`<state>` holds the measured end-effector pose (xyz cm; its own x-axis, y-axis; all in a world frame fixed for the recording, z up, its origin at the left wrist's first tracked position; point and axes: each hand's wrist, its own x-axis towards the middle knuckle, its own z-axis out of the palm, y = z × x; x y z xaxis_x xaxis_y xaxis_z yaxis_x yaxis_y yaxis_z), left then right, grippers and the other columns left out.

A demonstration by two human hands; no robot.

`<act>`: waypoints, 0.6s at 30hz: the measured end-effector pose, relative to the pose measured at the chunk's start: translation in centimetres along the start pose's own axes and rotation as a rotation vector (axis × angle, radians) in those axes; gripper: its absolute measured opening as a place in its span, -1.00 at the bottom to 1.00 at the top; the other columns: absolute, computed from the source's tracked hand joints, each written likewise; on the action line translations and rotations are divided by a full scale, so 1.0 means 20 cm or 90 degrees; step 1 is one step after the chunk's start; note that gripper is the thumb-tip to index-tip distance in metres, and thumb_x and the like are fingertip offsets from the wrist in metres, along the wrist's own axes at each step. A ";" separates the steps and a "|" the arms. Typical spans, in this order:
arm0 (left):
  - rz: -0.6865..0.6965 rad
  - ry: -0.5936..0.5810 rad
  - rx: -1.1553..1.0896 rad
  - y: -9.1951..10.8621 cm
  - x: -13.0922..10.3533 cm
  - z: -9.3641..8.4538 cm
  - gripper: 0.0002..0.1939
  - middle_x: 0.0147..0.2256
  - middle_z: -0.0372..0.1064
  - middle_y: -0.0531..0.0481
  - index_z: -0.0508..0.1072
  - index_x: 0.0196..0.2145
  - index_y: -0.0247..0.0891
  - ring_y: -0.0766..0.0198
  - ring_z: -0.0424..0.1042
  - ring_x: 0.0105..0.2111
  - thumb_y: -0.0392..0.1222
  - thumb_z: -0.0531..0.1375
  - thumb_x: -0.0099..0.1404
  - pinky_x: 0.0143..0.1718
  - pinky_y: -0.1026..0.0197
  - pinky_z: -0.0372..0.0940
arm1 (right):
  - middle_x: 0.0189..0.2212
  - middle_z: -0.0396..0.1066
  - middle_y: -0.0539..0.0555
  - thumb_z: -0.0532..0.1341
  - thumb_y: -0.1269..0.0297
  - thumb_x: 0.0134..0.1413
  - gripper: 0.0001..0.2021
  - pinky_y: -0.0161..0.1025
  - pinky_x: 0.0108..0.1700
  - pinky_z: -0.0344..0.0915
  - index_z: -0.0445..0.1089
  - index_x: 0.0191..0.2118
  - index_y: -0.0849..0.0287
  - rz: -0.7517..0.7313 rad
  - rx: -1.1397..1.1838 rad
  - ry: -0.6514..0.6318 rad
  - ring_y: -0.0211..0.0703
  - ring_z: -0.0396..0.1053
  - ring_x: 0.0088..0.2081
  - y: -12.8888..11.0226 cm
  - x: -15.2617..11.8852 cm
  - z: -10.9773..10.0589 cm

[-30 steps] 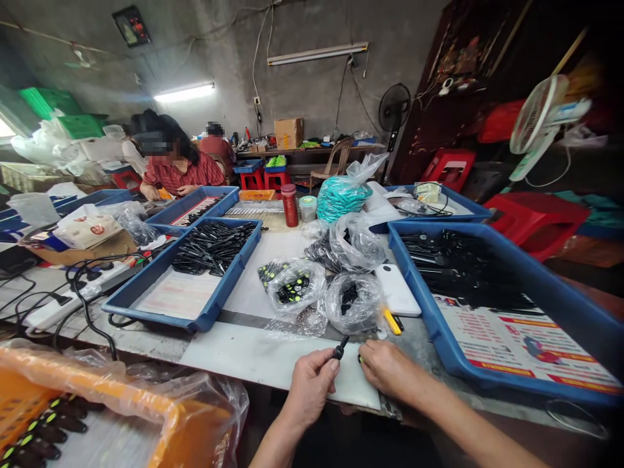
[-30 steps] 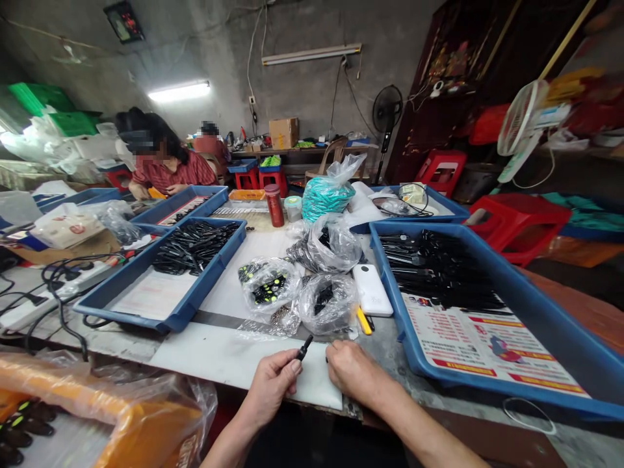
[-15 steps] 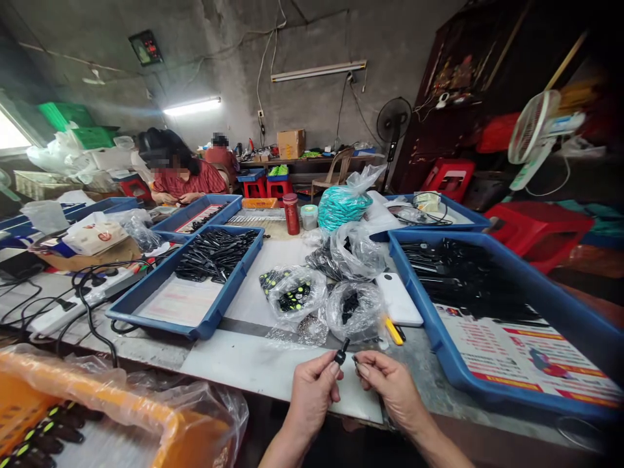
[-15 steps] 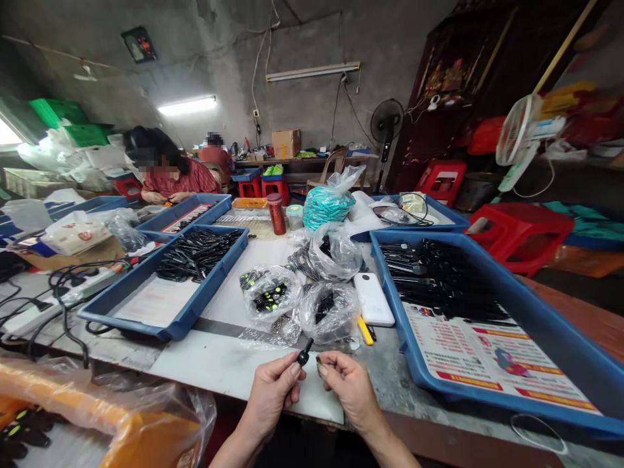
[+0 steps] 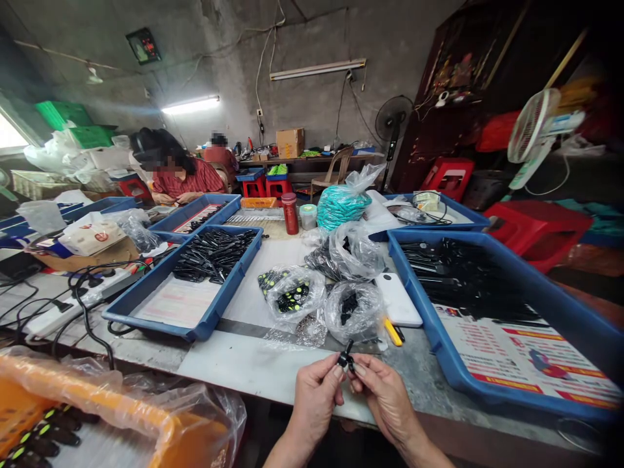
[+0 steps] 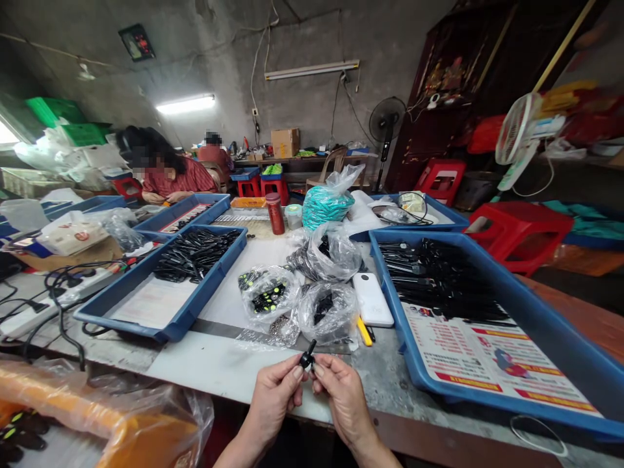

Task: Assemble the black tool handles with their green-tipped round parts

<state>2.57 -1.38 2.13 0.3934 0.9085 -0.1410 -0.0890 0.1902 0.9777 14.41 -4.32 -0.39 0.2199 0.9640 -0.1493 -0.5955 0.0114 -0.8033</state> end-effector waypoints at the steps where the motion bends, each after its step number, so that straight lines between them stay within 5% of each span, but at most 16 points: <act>1: 0.006 -0.001 0.002 0.00 0.00 0.00 -0.58 -0.62 0.21 0.06 0.49 -0.29 -0.37 0.48 0.05 -0.70 0.05 0.16 0.06 -0.71 0.40 -0.07 | -0.60 0.33 0.01 0.38 0.22 -0.24 -0.78 -0.45 -0.55 0.12 0.48 -0.43 0.26 -0.003 0.003 0.003 -0.38 0.13 -0.61 0.00 0.00 0.00; 18: 0.101 0.039 0.095 -0.01 -0.01 0.04 -0.66 -0.58 0.10 0.10 0.50 -0.30 -0.33 0.45 0.09 -0.67 -0.03 0.11 0.12 -0.63 0.36 0.05 | -0.65 0.32 0.00 0.36 0.14 -0.31 -0.75 -0.37 -0.55 0.23 0.50 -0.46 0.19 -0.110 -0.198 0.062 -0.25 0.21 -0.61 -0.03 0.00 0.01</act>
<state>3.21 -1.78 2.08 0.3282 0.9446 0.0113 -0.0070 -0.0096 0.9999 14.61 -4.21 0.32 0.3784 0.9248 -0.0386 -0.2833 0.0760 -0.9560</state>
